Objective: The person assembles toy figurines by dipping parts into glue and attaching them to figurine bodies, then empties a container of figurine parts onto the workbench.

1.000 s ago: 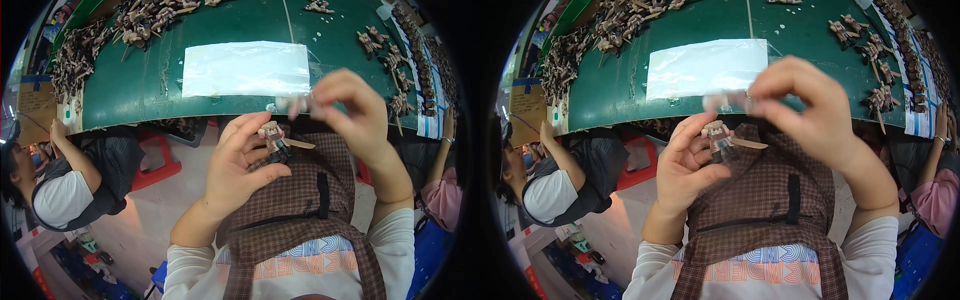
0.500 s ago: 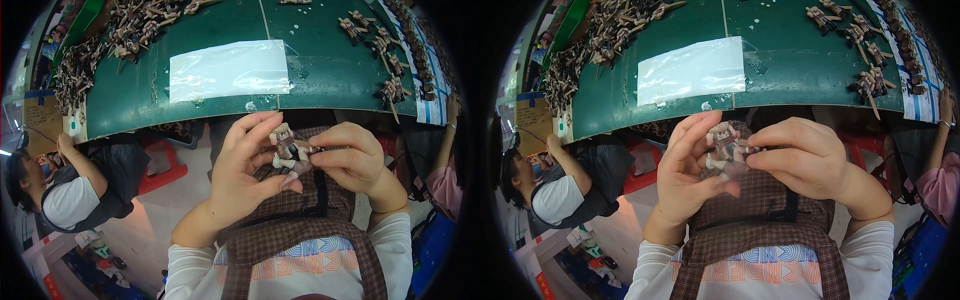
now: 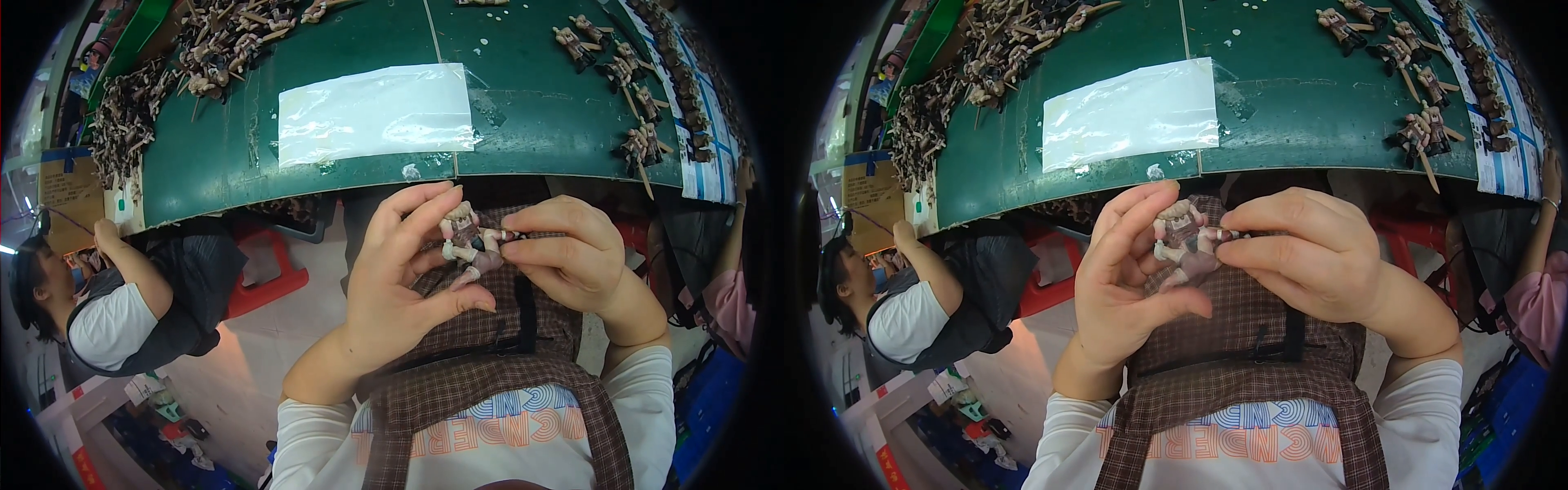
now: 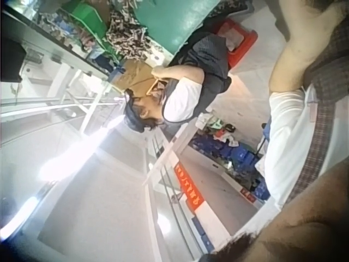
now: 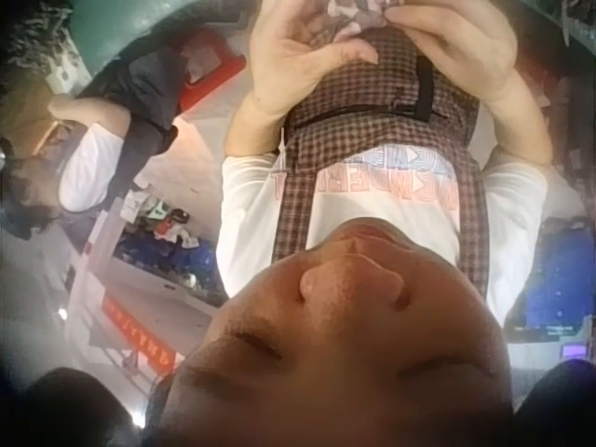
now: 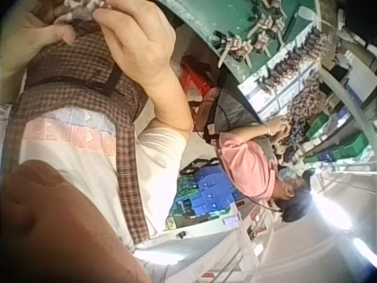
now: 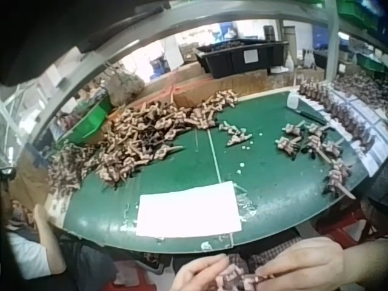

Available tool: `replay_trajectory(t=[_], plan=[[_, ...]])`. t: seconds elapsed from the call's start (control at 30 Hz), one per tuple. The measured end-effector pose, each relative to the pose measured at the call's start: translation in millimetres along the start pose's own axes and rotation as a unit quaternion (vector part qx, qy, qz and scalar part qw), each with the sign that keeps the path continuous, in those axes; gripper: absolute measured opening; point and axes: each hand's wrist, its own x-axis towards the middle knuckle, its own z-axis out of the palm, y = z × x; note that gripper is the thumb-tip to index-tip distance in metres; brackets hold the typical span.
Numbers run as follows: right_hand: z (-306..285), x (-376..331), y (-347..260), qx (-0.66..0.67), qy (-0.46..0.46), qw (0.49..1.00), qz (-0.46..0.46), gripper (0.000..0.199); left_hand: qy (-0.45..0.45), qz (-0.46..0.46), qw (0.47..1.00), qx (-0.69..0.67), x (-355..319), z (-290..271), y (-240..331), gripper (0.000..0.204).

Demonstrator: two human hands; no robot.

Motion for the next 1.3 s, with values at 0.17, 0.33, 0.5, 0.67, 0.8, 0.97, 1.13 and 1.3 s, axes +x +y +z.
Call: replay_trajectory(t=[0.17,0.33,0.5,0.67,0.8,0.97,1.13,1.3], plan=[[-1.8,-0.4,-6.5,-0.033,0.005,0.999,-0.005,0.027,-0.029,0.031,0.993,-0.109,3.2,-3.6,-1.2,0.076],[0.2,5.6,-11.1,-0.042,-0.002,0.999,-0.010,0.025,-0.041,0.009,0.983,-0.178,2.5,-12.7,-15.7,0.051],[7.1,16.8,-4.4,-0.056,0.004,0.998,-0.021,0.027,0.032,-0.003,0.982,-0.186,3.0,-10.0,-23.3,0.044],[21.5,14.1,0.6,-0.081,0.037,0.996,-0.003,0.029,0.105,-0.005,0.972,-0.208,4.1,-2.8,-24.9,0.042],[26.7,14.3,-0.8,-0.091,-0.009,0.996,0.022,0.035,0.109,-0.101,0.934,-0.324,2.4,-3.3,-28.9,0.041],[43.4,9.1,5.1,-0.156,0.021,0.987,-0.011,0.047,0.113,-0.150,0.910,-0.370,-0.7,-3.0,-34.0,0.039],[46.3,3.5,3.1,-0.189,0.024,0.979,-0.067,0.041,0.096,-0.140,0.901,-0.398,-10.1,-0.5,-33.4,0.039],[52.7,4.5,-2.0,-0.185,0.016,0.976,-0.111,0.033,0.101,-0.156,0.888,-0.420,-24.0,0.6,-39.2,0.040]])
